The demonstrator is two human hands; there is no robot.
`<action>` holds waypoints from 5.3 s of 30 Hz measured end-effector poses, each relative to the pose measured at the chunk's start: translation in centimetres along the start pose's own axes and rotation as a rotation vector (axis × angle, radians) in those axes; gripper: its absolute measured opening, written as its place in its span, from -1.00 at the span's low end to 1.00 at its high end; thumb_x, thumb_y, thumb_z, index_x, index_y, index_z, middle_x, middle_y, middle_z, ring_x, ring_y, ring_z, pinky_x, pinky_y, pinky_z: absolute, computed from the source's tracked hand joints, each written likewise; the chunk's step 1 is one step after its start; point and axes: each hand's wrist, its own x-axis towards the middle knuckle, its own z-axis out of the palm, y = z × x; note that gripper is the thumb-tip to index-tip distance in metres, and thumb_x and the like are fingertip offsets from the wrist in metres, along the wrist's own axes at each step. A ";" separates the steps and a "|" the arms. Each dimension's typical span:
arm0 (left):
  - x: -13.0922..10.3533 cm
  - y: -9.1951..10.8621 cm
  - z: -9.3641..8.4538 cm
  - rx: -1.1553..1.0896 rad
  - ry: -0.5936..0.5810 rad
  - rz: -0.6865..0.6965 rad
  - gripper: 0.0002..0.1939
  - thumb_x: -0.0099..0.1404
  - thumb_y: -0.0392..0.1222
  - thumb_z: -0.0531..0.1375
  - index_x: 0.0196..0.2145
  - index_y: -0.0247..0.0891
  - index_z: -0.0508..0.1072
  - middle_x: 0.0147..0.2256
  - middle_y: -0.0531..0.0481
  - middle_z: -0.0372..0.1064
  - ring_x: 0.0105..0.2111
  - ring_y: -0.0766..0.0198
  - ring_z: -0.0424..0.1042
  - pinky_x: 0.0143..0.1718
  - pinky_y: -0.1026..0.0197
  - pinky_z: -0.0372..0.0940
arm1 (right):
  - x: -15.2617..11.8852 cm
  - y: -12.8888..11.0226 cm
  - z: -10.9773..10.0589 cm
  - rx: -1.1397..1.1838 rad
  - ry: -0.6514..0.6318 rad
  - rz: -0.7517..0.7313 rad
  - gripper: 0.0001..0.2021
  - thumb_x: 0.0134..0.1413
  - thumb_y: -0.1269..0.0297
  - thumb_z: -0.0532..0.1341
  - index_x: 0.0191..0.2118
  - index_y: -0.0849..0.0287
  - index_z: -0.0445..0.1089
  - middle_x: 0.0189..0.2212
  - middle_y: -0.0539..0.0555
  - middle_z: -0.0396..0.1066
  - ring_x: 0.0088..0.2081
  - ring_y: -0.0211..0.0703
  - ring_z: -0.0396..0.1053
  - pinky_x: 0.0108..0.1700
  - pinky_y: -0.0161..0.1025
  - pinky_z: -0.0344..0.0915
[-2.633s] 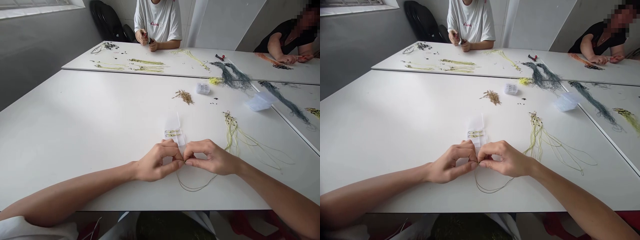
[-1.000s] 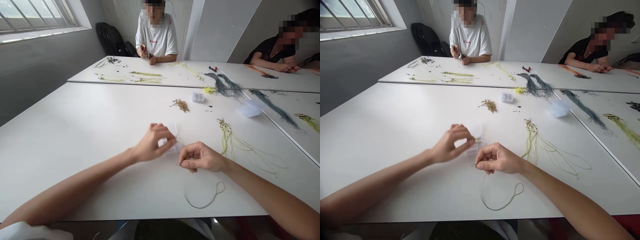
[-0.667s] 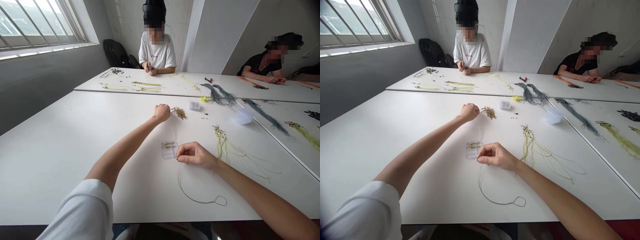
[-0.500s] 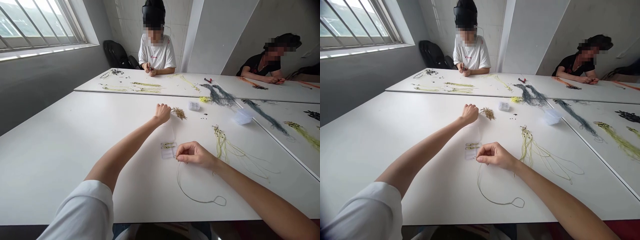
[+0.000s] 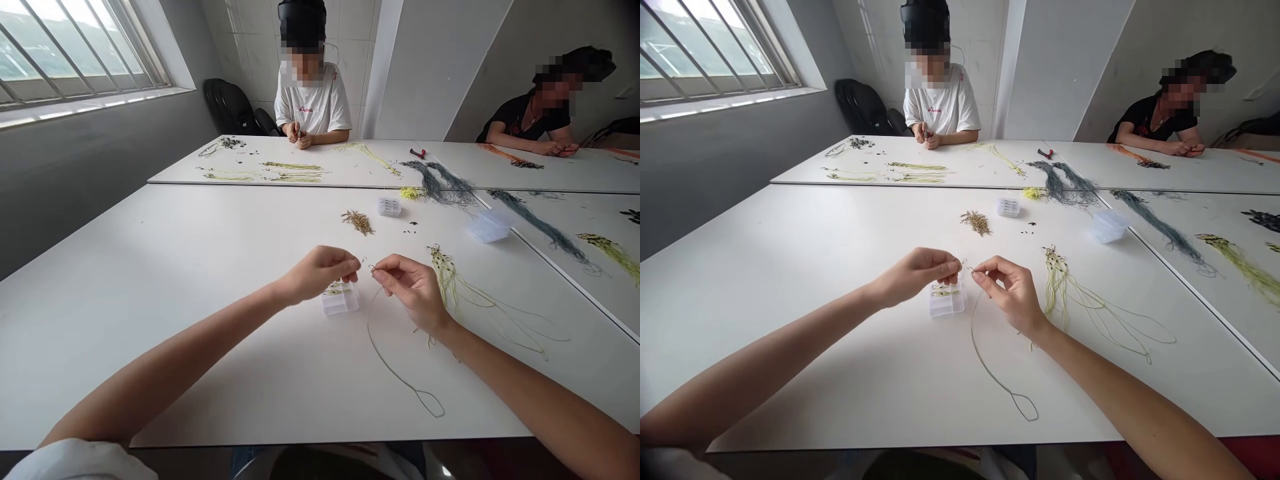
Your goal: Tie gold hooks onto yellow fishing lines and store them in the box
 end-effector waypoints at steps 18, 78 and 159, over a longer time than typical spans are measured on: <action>-2.7 -1.3 3.1 -0.250 0.164 -0.046 -0.72 0.28 -0.03 0.20 -0.17 -0.29 0.44 -0.35 -0.02 0.36 -0.28 0.26 0.36 -0.19 0.14 0.26 | -0.5 -0.3 0.6 0.044 -0.101 0.130 -0.89 0.05 0.24 0.31 -0.40 0.16 0.49 -0.48 0.00 0.39 -0.48 -0.29 0.20 -0.39 -0.26 0.19; -3.3 -3.9 4.5 0.367 0.386 0.403 -0.84 0.36 -0.24 0.10 -0.26 -0.24 0.49 -0.39 -0.03 0.43 -0.41 0.32 0.37 -0.29 0.21 0.28 | -0.6 -0.3 0.6 0.116 -0.434 0.439 -0.70 0.03 0.05 0.31 -0.29 0.22 0.47 -0.49 0.06 0.49 -0.63 -0.33 0.29 -0.47 -0.26 0.27; -3.3 -2.3 3.1 0.414 0.184 0.232 -0.82 0.33 -0.24 0.13 -0.32 -0.16 0.55 -0.38 0.05 0.45 -0.32 0.29 0.37 -0.12 0.12 0.16 | -1.0 -0.4 0.7 -0.182 -0.301 0.185 -0.91 0.08 0.30 0.26 -0.40 0.13 0.50 -0.49 0.00 0.41 -0.43 -0.23 0.20 -0.38 -0.23 0.15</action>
